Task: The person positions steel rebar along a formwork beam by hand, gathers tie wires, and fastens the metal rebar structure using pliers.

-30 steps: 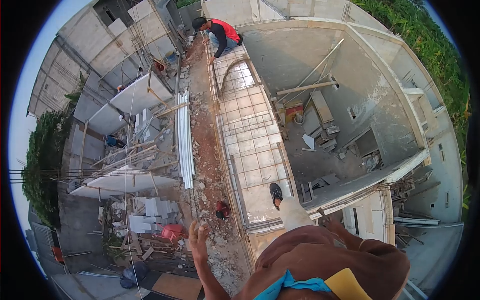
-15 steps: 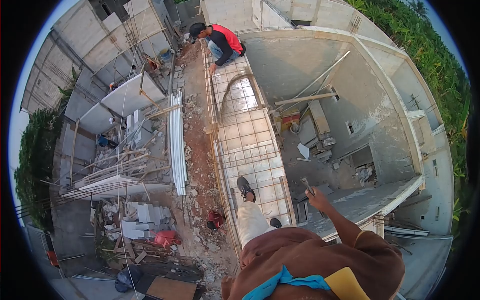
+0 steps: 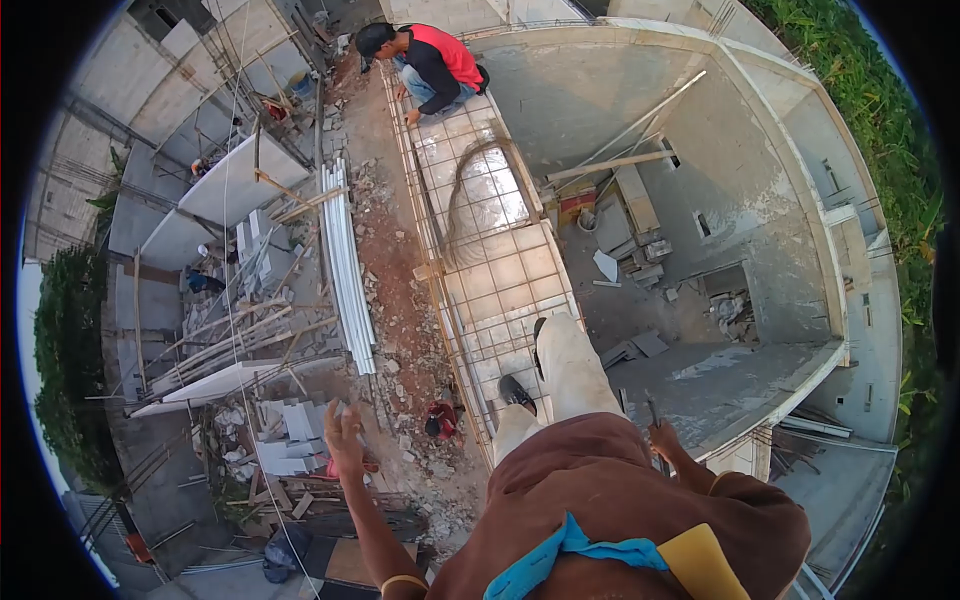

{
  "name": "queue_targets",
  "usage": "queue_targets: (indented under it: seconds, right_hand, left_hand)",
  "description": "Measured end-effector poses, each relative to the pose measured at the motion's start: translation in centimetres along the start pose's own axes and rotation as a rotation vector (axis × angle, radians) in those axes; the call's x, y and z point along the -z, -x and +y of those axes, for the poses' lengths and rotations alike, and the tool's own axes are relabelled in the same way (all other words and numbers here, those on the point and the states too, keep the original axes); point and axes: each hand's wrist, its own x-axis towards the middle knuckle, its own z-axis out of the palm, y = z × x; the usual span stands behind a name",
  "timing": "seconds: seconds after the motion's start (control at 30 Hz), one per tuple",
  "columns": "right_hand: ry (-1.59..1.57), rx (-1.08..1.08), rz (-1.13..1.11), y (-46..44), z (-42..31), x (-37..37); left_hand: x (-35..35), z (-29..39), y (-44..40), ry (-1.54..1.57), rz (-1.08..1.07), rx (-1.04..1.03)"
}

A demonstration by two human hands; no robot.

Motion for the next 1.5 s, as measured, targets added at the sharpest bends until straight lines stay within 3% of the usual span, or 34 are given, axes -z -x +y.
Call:
queue_targets:
  seconds: [0.13, 0.2, 0.23, 0.33, 0.37, 0.4, 0.47, 0.53, 0.67, 0.73, 0.83, 0.9, 0.97, 1.0, 1.07, 1.13, 1.2, 1.23, 1.33, 1.47, 1.5]
  right_hand:
    - [-0.082, -0.151, -0.035, -0.6, -7.0, -0.7]
    - [0.171, -0.153, -0.078, -0.7, -15.1, -0.6]
    - [0.285, -0.131, -0.191, -3.6, -16.8, -0.5]
    - [0.568, 0.206, -0.104, -12.7, -24.3, -1.1]
    - [0.664, 0.242, -0.067, -13.8, -27.5, -0.9]
    - [0.562, 0.257, -0.069, -15.1, -28.7, -0.9]
    - [0.465, 0.333, -0.036, -20.1, -37.3, -0.9]
    - [0.116, 0.167, -0.078, -17.6, -45.9, -0.8]
    - [0.336, 0.391, 0.03, -18.4, -50.1, -4.5]
    - [0.523, 0.413, 0.0, -18.5, -49.3, -7.3]
    - [0.683, 0.61, -0.042, -21.0, -46.9, -11.6]
    - [0.799, 0.555, -0.045, -20.5, -46.4, -12.0]
    - [0.524, 0.371, 0.108, -22.3, -43.8, -12.3]
    - [0.535, 0.35, 0.111, -22.5, -43.8, -12.4]
    - [0.553, 0.301, 0.092, -23.2, -45.0, -13.0]
    - [0.565, 0.256, 0.07, -23.5, -45.0, -13.2]
    - [0.577, 0.209, 0.05, -23.7, -44.8, -13.2]
    - [0.579, 0.203, 0.052, -23.7, -44.7, -13.2]
    - [0.559, 0.225, 0.03, -23.8, -44.7, -13.2]
    - [0.516, 0.288, 0.027, -23.7, -45.2, -13.3]
    - [0.507, 0.302, 0.029, -23.7, -45.3, -13.3]
  left_hand:
    - [-6.3, 6.4, -9.9, -0.03, -0.045, -0.057]
    - [-9.7, 7.0, -13.0, 0.062, -0.072, -0.043]
    - [-12.1, 7.3, -14.4, 0.137, -0.083, -0.004]
    - [-19.2, 6.6, -19.8, 0.229, -0.098, 0.115]
    - [-21.0, 5.1, -20.5, 0.27, -0.095, 0.256]
    - [-21.9, 4.2, -21.0, 0.308, -0.083, 0.397]
    - [-25.6, 3.6, -25.3, 0.262, -0.068, 0.439]
    - [-28.5, 1.7, -29.5, 0.199, -0.06, 0.51]
    - [-36.9, -4.8, -42.3, 0.1, -0.121, 0.378]
    - [-42.0, -8.2, -49.7, 0.077, -0.195, 0.284]
    - [-50.4, -15.9, -62.8, -0.333, -0.228, 0.106]
    - [-56.1, -17.8, -67.7, -0.369, -0.261, 0.114]
    - [-61.5, -23.1, -73.0, -0.427, -0.218, -0.027]
    - [-64.1, -25.1, -75.0, -0.435, -0.204, -0.06]
    - [-68.0, -27.8, -76.6, -0.503, -0.183, -0.126]
    - [-70.6, -29.9, -76.8, -0.55, -0.184, -0.072]
    - [-71.2, -30.2, -76.7, -0.864, -0.307, 0.061]
    - [-70.9, -30.1, -77.7, -0.851, -0.369, 0.109]
    - [-68.7, -25.8, -76.8, -0.871, -0.382, -0.102]
    - [-65.8, -21.2, -70.6, -0.624, -0.299, -0.162]
    - [-64.9, -17.0, -67.2, -0.577, -0.279, -0.131]
